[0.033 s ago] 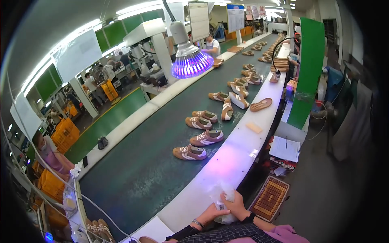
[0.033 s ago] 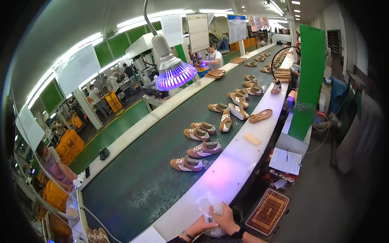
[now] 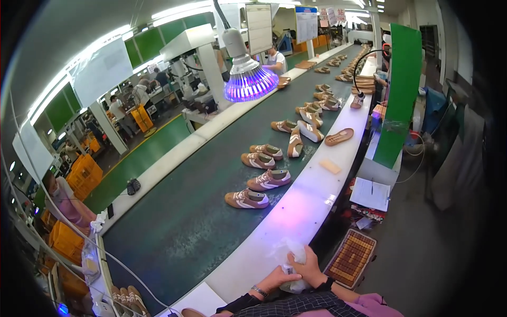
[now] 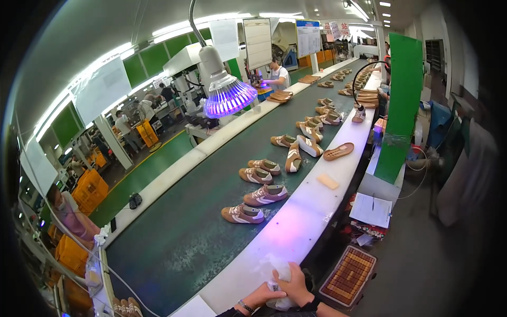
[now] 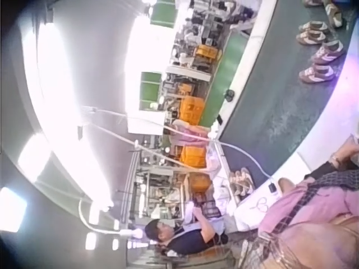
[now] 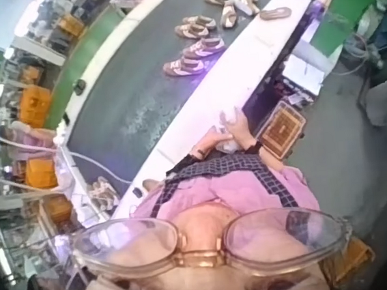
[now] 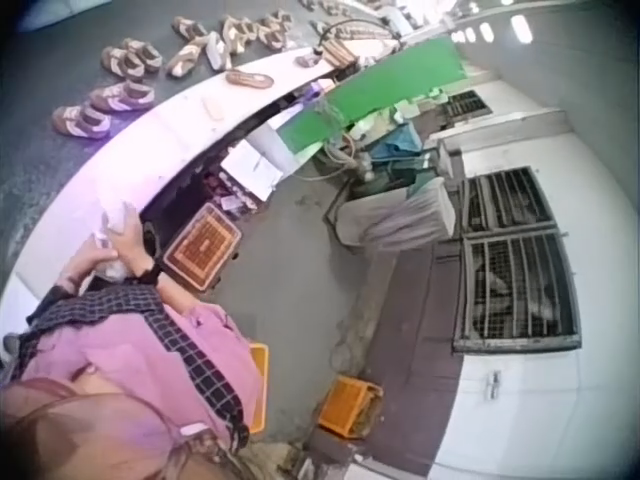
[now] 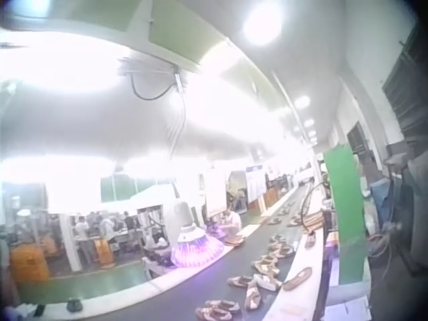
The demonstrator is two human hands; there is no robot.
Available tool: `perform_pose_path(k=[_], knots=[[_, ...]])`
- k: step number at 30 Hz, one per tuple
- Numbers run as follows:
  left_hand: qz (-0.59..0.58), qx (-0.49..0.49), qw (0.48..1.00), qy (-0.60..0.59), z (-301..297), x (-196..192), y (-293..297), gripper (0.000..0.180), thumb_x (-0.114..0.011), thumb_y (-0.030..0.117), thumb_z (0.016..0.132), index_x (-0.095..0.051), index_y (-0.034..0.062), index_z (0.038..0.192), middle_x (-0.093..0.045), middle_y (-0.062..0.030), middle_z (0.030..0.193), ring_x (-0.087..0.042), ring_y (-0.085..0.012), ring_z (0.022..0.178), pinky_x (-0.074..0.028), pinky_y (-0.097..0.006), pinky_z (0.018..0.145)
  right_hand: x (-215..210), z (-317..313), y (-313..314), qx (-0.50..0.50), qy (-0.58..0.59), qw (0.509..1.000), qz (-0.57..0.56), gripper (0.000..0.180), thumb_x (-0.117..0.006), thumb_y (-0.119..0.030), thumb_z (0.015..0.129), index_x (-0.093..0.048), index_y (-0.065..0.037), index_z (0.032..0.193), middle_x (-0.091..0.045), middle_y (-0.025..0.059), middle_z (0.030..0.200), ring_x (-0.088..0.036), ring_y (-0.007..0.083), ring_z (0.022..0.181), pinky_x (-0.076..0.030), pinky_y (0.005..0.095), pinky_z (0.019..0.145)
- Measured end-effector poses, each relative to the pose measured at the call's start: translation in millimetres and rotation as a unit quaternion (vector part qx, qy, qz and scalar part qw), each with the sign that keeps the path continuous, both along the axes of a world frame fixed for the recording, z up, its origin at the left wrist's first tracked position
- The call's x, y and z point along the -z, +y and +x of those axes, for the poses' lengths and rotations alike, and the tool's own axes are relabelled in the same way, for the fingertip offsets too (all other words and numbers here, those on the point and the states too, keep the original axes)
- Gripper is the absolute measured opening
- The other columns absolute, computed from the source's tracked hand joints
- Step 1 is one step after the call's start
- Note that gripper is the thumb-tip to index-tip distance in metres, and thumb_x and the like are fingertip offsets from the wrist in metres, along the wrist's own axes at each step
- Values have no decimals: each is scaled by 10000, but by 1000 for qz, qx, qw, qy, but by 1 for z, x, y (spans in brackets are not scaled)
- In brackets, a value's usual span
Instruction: The recorder is inspecting and cleaning finished shoes on a conveyor belt, checking pairs for symmetry and applying a cleaning solution or glue-remover with a small tool.
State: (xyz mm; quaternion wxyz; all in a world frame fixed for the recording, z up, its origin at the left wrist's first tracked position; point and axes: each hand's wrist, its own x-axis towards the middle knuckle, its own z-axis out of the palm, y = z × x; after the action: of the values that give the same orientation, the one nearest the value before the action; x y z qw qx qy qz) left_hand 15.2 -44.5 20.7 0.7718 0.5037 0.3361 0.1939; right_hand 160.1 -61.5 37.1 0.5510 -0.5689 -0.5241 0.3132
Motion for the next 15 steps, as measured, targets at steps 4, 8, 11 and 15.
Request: perform_pose_path(k=[4,8,11,15], knots=[[-47,30,998,25,11,4,-12,485,-705,231,791,-516,19,1185,-595,-65,1081,-560,-152,983,-446,-311,859,7,27,-14,-27,-98,994,-33,424,-714,-373,742,-619,-12,943,-620,136,903,-610,260,781,-483,350,707],[-31,-28,999,-32,12,7,-9,424,-657,165,820,-517,50,1203,-625,-70,1042,-586,-170,964,-450,-307,851,-42,56,-38,-46,-130,990,-40,622,-761,-330,663,-508,-1,1126,-590,142,1065,-578,274,969,-460,361,827],[-114,36,993,-25,-1,17,1,440,-659,161,817,-510,54,1217,-630,-73,1038,-591,-183,966,-448,-317,861,-77,65,-47,-198,-275,934,113,608,-657,-120,658,-491,-117,1243,-513,113,1218,-418,350,1205,-298,484,1028],[-27,180,982,40,11,20,4,407,-683,180,796,-563,38,1158,-628,-68,1008,-586,-170,917,-438,-307,857,-59,64,-51,-251,-453,851,91,556,-625,-121,702,-517,-161,1246,-517,120,1210,-420,355,1199,-292,482,1032]])
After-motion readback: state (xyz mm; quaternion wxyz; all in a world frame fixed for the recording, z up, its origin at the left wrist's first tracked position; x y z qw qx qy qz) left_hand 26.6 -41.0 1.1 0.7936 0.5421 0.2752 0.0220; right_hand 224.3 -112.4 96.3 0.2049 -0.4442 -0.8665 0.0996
